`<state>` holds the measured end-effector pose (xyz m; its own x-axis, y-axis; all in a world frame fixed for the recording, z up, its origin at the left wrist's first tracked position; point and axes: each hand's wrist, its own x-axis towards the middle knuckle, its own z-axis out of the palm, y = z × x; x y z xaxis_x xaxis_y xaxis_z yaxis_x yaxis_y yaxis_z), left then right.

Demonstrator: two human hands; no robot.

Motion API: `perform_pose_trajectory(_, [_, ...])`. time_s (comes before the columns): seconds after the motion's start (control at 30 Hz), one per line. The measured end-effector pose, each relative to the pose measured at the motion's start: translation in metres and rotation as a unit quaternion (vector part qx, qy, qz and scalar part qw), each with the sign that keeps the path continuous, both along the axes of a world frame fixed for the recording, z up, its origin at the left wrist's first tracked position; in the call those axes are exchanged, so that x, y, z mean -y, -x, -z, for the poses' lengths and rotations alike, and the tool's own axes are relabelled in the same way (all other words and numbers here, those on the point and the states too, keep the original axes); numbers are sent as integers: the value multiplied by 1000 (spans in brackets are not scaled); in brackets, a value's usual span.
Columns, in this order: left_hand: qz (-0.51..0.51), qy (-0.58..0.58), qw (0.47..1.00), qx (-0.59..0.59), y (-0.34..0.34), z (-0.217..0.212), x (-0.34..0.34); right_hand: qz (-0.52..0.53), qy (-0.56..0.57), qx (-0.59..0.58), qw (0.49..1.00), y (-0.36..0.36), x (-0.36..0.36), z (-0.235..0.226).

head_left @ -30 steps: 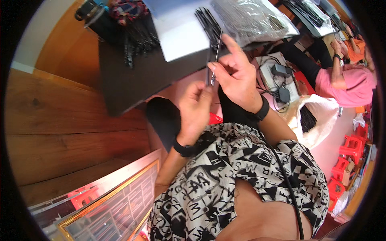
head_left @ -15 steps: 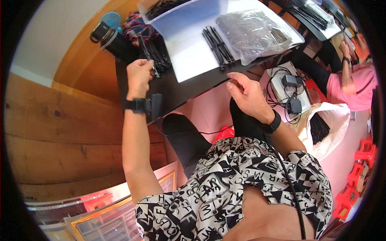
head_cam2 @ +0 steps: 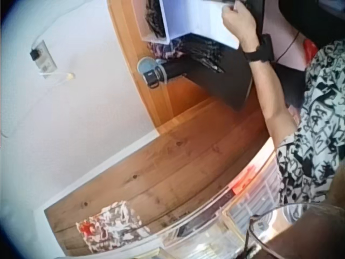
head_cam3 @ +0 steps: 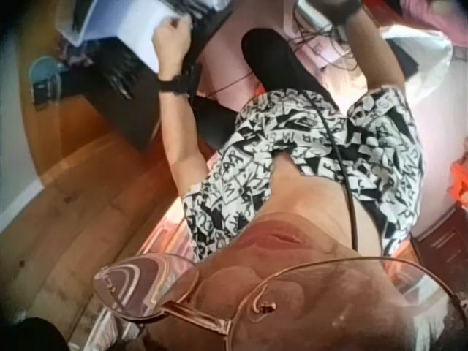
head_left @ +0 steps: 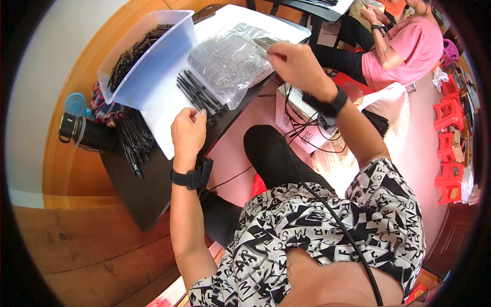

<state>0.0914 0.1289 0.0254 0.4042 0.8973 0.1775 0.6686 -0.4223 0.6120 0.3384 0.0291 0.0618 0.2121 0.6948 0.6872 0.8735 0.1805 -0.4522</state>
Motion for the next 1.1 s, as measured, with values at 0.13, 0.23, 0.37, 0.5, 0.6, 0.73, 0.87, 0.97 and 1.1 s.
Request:
perform_pose_trajectory(0.13, [-6,-132,987,-88,-13,2,0,54,133,145,979,-40,-35,-8])
perform_pose_trajectory(0.23, [-17,-73,990,-121,-13,-7,-4,56,282,223,932,-36,-57,-7])
perform_pose_trajectory(0.37, [-26,-69,992,-104,-5,-8,-6,32,283,258,923,-25,-66,-15])
perform_pose_trajectory(0.5, [-34,-68,990,-118,-7,-12,-5,30,265,247,931,-43,-88,-9])
perform_pose_trajectory(0.6, [-31,-69,989,-127,-6,-9,-2,23,298,296,907,-57,-88,-15])
perform_pose_trajectory(0.73, [-34,-115,984,-136,0,-2,4,53,277,246,927,-55,-74,-19])
perform_pose_trajectory(0.87, [-38,-116,984,-132,5,1,0,39,384,228,894,-55,-58,-36])
perform_pose_trajectory(0.97, [-39,-125,986,-103,2,4,-5,6,399,223,889,-61,-52,-38])
perform_pose_trajectory(1.1, [-33,-66,994,-81,2,-1,-9,12,352,179,919,-68,-57,-32])
